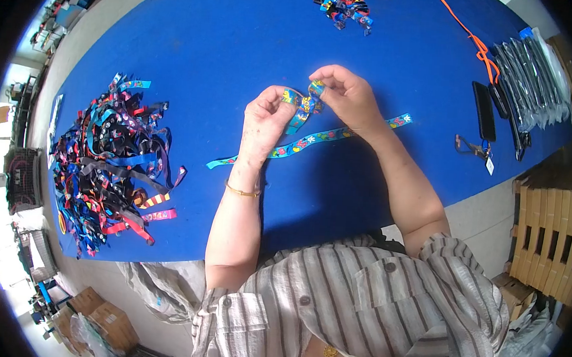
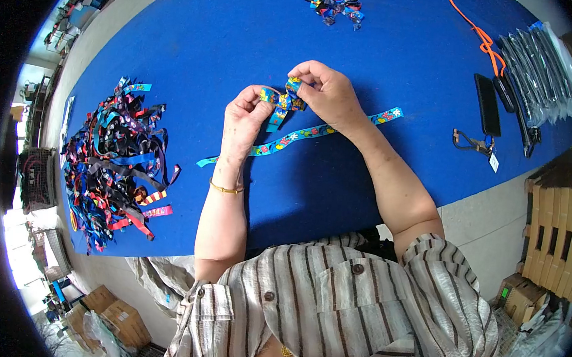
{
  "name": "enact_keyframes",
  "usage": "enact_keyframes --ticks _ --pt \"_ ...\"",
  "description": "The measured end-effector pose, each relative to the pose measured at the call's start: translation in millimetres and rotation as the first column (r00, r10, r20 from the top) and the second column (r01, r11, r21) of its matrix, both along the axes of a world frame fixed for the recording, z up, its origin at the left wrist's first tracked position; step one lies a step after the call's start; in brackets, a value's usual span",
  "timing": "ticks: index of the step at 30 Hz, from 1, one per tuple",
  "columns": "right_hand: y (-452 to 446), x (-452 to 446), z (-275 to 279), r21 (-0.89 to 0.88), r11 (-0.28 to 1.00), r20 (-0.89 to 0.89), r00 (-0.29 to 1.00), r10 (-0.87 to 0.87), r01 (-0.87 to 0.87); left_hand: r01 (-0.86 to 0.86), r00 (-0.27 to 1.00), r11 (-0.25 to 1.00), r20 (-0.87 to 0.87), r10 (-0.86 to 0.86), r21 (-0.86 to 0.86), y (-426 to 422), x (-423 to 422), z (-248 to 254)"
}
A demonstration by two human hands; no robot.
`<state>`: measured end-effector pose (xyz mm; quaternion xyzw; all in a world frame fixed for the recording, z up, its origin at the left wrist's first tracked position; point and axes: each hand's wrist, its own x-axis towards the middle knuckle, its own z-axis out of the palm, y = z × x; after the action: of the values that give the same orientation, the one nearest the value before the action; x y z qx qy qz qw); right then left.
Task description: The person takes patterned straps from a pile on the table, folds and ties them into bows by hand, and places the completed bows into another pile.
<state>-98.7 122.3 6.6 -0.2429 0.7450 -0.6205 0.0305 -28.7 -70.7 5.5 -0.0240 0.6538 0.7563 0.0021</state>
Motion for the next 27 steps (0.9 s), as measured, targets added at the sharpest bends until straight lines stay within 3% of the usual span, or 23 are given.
enact_keyframes --ticks 1,2,4,9,15,18,24,27 --pt "-1 1 2 0.01 0.999 -0.009 0.999 -0.036 0.036 -0.036 0.999 0.993 -0.02 0.034 -0.112 2 0 3" --pt "0 3 6 0.001 1.0 0.112 0.994 -0.003 0.003 -0.071 0.997 0.972 -0.044 0.063 -0.222 4 2 7" --pt "2 7 18 -0.034 0.998 0.346 0.936 0.068 -0.06 -0.105 0.992 0.968 0.04 0.117 -0.227 10 3 18" --pt "-6 11 10 -0.156 0.987 0.36 0.928 0.096 -0.041 -0.121 0.978 0.99 0.162 0.131 -0.072 20 8 31" --pt "-7 12 6 -0.109 0.994 0.295 0.954 0.057 -0.025 -0.212 0.976 0.976 0.042 0.214 -0.041 31 5 18" --pt "-8 15 8 -0.114 0.994 0.29 0.956 0.037 -0.004 -0.247 0.966 0.969 0.066 0.248 -0.033 33 5 15" --pt "-9 18 8 -0.162 0.987 0.33 0.942 0.057 -0.003 -0.197 0.98 0.97 0.032 0.195 0.14 31 7 3" --pt "-9 21 8 -0.195 0.98 0.378 0.92 0.103 -0.03 -0.256 0.967 0.942 0.049 0.252 0.216 37 11 10"
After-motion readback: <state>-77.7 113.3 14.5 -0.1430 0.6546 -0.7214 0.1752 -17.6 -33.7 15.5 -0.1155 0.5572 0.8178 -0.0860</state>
